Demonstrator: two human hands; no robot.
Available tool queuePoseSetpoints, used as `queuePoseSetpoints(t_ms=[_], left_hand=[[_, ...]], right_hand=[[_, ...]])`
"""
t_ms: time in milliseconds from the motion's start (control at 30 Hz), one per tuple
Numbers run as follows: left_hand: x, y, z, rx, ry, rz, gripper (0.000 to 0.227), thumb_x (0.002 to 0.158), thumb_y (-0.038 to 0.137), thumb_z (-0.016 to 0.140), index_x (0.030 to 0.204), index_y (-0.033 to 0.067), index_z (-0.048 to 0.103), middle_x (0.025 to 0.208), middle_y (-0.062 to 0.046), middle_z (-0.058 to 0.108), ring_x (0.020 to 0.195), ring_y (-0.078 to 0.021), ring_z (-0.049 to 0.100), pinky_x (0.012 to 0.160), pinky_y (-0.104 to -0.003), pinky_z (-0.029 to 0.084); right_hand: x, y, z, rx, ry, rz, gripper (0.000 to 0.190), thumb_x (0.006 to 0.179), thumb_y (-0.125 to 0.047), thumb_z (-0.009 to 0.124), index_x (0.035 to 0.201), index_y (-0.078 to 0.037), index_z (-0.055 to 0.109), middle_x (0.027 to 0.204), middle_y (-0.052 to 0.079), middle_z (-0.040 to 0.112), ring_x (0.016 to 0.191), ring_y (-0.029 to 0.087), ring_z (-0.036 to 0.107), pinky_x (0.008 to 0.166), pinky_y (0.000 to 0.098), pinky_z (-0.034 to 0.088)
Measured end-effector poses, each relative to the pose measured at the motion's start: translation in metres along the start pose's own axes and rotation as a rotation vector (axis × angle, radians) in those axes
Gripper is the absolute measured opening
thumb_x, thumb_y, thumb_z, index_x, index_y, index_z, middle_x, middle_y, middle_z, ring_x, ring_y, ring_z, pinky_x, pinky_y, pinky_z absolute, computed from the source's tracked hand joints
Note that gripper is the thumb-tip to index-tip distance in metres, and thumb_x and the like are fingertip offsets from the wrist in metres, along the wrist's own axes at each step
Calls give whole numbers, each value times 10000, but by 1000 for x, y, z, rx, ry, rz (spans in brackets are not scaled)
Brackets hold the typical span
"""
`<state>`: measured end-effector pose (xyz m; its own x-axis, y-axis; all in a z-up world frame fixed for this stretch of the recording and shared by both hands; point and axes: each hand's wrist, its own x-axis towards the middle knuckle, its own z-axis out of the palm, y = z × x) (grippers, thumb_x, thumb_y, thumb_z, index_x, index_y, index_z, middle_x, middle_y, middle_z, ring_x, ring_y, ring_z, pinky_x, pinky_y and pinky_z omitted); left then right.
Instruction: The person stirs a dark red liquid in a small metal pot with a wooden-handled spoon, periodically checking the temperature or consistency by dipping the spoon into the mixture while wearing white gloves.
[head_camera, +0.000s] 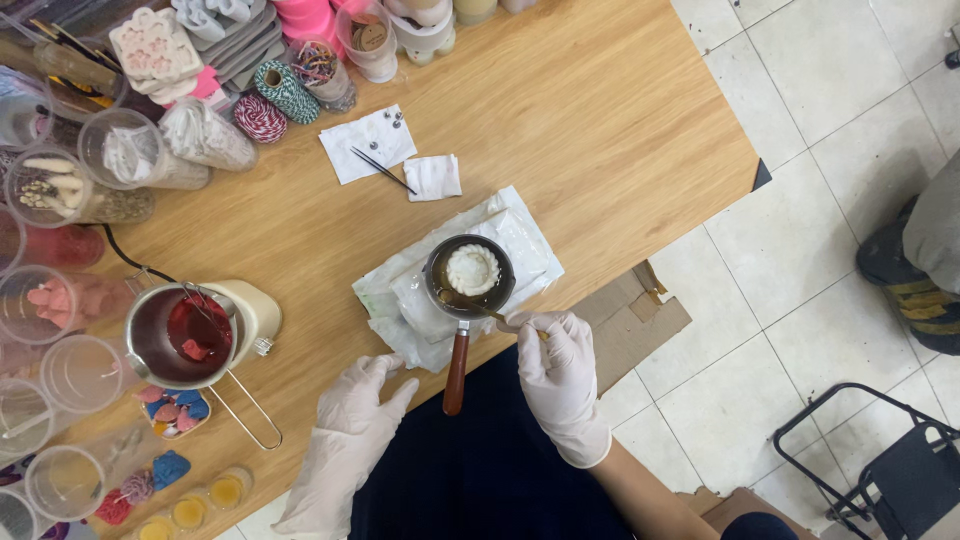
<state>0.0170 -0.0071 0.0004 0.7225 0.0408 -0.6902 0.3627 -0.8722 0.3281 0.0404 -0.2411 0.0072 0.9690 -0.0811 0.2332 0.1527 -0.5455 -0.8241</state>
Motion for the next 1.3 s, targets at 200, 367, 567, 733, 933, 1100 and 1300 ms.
queuePoseSetpoints(t_ms=[200,367,567,733,933,1100,1300], left_hand=[[0,-2,3,4,12,-3,431,887,440,681,1249,209,642,1213,-53,650,1163,-267,619,974,-403,495],[-1,-3,3,9,20,7,439,886,441,680,1256,210,637,1205,-51,655,1160,-262,622,974,-406,494],[-2,-2,5,-21,16,8,446,886,431,683,1267,205,632,1205,-49,660,1158,-260,627,979,-399,494],[-5,-2,3,-11,-3,21,435,889,430,676,1265,216,632,1197,-41,663,1168,-250,624,988,-396,488],[-3,-3,6,8,11,1,441,888,433,676,1266,211,630,1221,-36,657,1170,-247,623,980,-400,492],[-1,-5,7,6,4,16,443,891,431,678,1266,200,629,1227,-44,653,1182,-249,615,980,-398,489],[-5,-4,6,-34,31,31,443,882,414,679,1258,183,630,1212,-46,671,1170,-240,632,972,-392,500]], right_hand=[[-13,16,11,425,76,646,84,1016,-58,577,1040,-29,652,904,50,785,623,86,463,569,230,431],[-12,15,2,274,76,450,94,1038,-59,566,1091,-31,639,965,46,782,735,123,532,687,276,456],[-4,1,-5,-75,-29,-5,34,954,-20,628,971,-32,655,981,31,771,840,174,631,787,328,530],[-8,3,2,21,-22,78,58,981,-8,615,1003,-27,666,950,38,766,791,123,620,727,265,535],[-11,16,8,536,87,691,115,1033,-46,523,1075,-43,630,921,54,784,581,9,458,531,173,415],[-5,6,-6,109,-47,165,74,1006,-27,586,1046,-35,648,952,41,747,691,103,572,643,250,517],[5,-5,-11,-40,-61,-85,124,950,-1,638,1041,-71,684,930,14,721,784,219,627,761,339,509]])
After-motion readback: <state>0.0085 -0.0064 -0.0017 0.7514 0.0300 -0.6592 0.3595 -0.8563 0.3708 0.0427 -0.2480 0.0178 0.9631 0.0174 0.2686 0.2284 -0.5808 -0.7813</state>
